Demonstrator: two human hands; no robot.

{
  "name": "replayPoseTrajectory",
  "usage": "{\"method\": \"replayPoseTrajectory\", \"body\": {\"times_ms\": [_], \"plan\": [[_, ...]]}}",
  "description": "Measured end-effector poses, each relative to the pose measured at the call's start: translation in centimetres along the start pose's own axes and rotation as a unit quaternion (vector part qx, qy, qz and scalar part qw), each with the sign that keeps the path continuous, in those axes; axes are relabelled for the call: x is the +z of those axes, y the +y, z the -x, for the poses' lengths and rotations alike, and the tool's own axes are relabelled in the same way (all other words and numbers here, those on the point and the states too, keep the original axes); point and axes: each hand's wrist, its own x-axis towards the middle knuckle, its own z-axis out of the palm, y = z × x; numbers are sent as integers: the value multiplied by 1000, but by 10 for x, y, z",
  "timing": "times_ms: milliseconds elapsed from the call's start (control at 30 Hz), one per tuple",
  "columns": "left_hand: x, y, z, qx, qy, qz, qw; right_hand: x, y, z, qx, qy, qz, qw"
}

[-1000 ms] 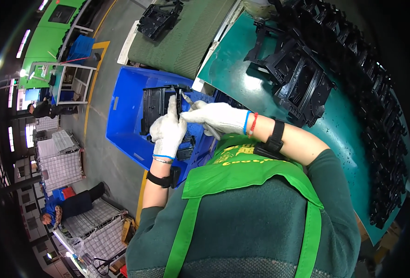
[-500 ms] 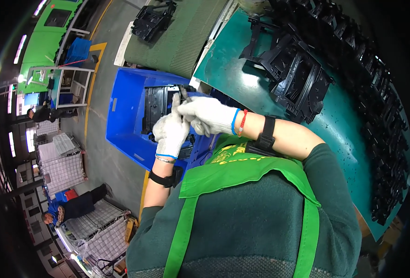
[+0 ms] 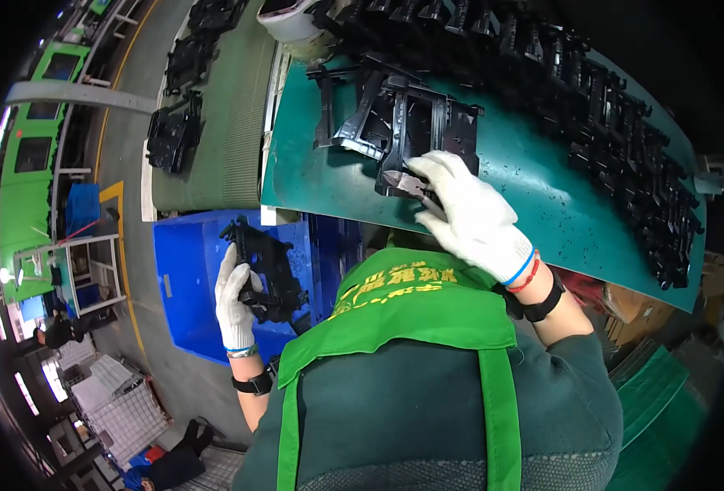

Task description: The person picks up black plastic frames from a table, trims them using shears, and places them into a blue bin before restacking the remaining frames.

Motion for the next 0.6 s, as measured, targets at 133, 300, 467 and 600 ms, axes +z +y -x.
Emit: {"method": "replayPoseTrajectory", "body": {"times_ms": [133,300,467,600], "plan": [[36,41,0,68,-89,-85,990,22,24,9,12,43,23,999],[68,95,0,77,-174,-139,972,34,22,10,70,32,6,997],[98,130,-11,127,-264,-133,947,46,30,11,112,58,30,992],[145,148,13,222,-279,-128,925,40,40,40,103,164,52,980]]}}
